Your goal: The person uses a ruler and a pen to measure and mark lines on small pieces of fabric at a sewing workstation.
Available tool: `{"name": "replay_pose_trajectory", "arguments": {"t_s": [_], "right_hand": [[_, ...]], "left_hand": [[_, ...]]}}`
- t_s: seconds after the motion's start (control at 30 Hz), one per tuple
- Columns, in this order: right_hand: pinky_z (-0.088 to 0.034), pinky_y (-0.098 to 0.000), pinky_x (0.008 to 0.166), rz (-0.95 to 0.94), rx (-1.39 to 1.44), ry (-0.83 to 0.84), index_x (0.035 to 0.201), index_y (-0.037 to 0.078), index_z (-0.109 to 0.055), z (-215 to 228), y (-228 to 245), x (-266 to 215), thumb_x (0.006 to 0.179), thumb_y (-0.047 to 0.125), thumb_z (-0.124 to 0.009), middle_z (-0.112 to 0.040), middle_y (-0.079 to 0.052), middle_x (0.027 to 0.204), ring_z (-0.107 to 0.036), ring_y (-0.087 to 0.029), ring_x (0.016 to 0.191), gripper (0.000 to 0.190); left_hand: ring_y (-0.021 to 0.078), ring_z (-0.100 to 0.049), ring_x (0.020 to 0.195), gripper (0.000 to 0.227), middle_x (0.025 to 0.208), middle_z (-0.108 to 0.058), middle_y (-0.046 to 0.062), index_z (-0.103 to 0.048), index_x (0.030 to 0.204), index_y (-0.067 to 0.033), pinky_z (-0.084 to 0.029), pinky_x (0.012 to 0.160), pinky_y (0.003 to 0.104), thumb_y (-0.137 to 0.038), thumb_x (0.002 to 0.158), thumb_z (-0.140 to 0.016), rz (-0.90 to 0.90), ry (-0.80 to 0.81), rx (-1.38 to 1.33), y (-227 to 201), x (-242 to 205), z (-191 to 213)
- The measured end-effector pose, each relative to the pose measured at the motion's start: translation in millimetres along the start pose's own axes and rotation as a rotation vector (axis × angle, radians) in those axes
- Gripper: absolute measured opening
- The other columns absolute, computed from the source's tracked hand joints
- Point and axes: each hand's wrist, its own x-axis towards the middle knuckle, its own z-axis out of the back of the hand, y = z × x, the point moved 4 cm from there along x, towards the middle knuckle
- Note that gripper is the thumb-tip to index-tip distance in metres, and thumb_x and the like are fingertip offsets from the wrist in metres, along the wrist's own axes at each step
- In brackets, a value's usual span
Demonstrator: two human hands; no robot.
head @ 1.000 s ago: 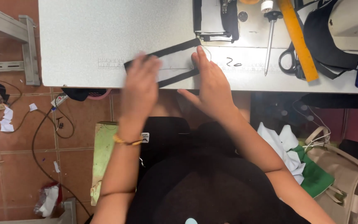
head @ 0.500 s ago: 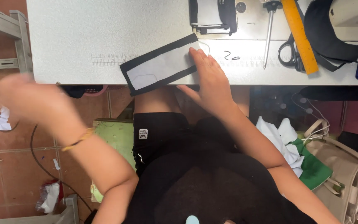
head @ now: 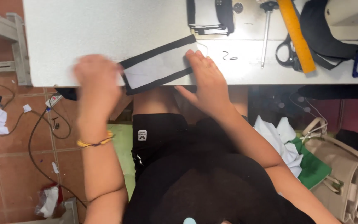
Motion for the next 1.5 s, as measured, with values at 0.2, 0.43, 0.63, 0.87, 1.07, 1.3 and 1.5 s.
{"name": "replay_pose_trajectory", "arguments": {"t_s": [0.2, 0.43, 0.63, 0.87, 1.07, 1.3, 1.5], "right_hand": [[-0.037, -0.0491, 0.115, 0.055, -0.128, 0.054, 0.146, 0.005, -0.037, 2, 3, 2, 0.09, 0.047, -0.07, -0.045, -0.014, 0.15, -0.044, -0.034, 0.14, 0.077], [-0.052, -0.0278, 0.067, -0.144, -0.078, -0.506, 0.117, 0.009, -0.067, 75, -119, 8, 0.092, -0.008, -0.065, -0.07, -0.004, 0.103, -0.061, -0.018, 0.075, 0.03], [-0.052, -0.0381, 0.071, -0.181, -0.541, -0.416, 0.107, 0.003, -0.072, 105, -184, 13, 0.085, 0.007, -0.088, -0.06, -0.008, 0.096, -0.045, -0.028, 0.092, 0.028], [-0.051, -0.0391, 0.064, -0.31, -0.61, -0.358, 0.099, 0.01, -0.081, 86, -223, 17, 0.074, 0.005, -0.077, -0.06, -0.007, 0.08, -0.052, -0.031, 0.081, 0.025], [-0.052, -0.0415, 0.072, -0.056, -0.548, -0.482, 0.095, 0.001, -0.071, 129, -160, -17, 0.087, -0.007, -0.079, -0.059, -0.013, 0.1, -0.058, -0.032, 0.094, 0.014], [-0.045, -0.0437, 0.08, -0.11, 0.064, -0.018, 0.109, -0.001, -0.067, 96, -68, -29, 0.102, 0.001, -0.06, -0.067, -0.016, 0.1, -0.061, -0.037, 0.091, 0.011], [-0.049, -0.0423, 0.085, 0.28, 0.223, -0.093, 0.102, 0.004, -0.07, 25, -22, 1, 0.091, 0.0, -0.069, -0.07, -0.012, 0.106, -0.063, -0.035, 0.094, 0.012]], "left_hand": [[0.0383, -0.032, 0.125, 0.034, 0.133, -0.033, 0.018, -0.038, 0.124, -0.0044, -0.022, 0.11, 0.055, 0.009, 0.097, -0.053, 0.525, -0.461, 0.13, -1, -16, 38], [0.0368, -0.024, 0.147, 0.053, 0.159, -0.033, 0.008, -0.045, 0.152, -0.0156, -0.022, 0.117, 0.062, -0.043, 0.107, -0.051, -0.164, -0.158, -0.061, -152, 5, -21], [0.0378, -0.026, 0.146, 0.053, 0.156, -0.039, 0.01, -0.051, 0.148, -0.014, -0.021, 0.116, 0.064, -0.044, 0.105, -0.058, -0.219, -0.201, -0.123, -146, 9, -17], [0.0396, -0.043, 0.135, 0.042, 0.14, -0.056, 0.012, -0.068, 0.126, -0.0122, -0.034, 0.107, 0.065, -0.039, 0.093, -0.067, -0.156, -0.341, -0.078, -154, 2, -2], [0.0447, -0.045, 0.129, 0.041, 0.124, -0.054, 0.014, -0.061, 0.124, -0.0109, -0.035, 0.106, 0.064, -0.026, 0.088, -0.073, -0.128, -0.355, 0.042, -140, -2, -6], [0.0353, -0.043, 0.137, 0.051, 0.132, -0.056, 0.014, -0.049, 0.134, -0.003, -0.025, 0.118, 0.057, -0.032, 0.096, -0.066, -0.214, -0.298, -0.467, -91, 3, -19], [0.0401, -0.041, 0.135, 0.094, 0.138, -0.04, 0.018, -0.034, 0.142, -0.0037, -0.033, 0.114, 0.056, -0.035, 0.077, -0.093, -0.034, -0.391, -0.574, -51, -7, -6]]}}
